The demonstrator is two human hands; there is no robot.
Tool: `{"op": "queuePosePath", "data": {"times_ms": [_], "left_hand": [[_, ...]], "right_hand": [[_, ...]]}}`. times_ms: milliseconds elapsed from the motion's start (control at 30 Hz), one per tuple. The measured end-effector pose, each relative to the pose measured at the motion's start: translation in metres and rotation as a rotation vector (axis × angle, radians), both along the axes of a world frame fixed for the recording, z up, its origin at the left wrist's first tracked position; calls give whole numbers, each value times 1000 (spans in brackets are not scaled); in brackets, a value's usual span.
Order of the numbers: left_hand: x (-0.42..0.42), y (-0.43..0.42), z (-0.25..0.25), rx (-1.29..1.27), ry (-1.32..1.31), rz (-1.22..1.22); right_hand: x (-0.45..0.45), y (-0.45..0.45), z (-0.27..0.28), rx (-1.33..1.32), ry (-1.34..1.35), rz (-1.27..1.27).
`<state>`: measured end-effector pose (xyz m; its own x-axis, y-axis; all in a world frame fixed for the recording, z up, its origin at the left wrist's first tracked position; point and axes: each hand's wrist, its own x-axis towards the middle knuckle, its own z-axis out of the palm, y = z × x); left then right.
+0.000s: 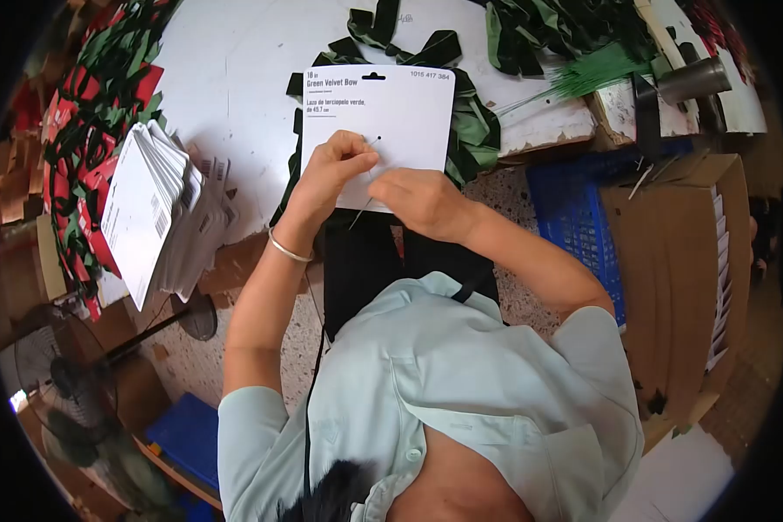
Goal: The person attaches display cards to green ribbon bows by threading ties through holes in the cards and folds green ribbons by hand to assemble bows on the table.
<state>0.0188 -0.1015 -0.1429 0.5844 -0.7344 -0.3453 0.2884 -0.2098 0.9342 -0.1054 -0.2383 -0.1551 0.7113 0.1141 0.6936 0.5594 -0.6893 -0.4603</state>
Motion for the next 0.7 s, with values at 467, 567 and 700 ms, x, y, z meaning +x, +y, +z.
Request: {"op": "queuePosePath", "data": {"times_ms": [467, 567, 700], "left_hand": [[-34, 0, -40, 66, -1264, 236], [-38, -4, -40, 115, -1446, 349], [-37, -5, -42, 99, -1434, 372]], "right_hand": [[67, -22, -3, -28, 450, -92], [59, -31, 2, -130, 438, 16], [56, -40, 10, -233, 316, 104]]}}
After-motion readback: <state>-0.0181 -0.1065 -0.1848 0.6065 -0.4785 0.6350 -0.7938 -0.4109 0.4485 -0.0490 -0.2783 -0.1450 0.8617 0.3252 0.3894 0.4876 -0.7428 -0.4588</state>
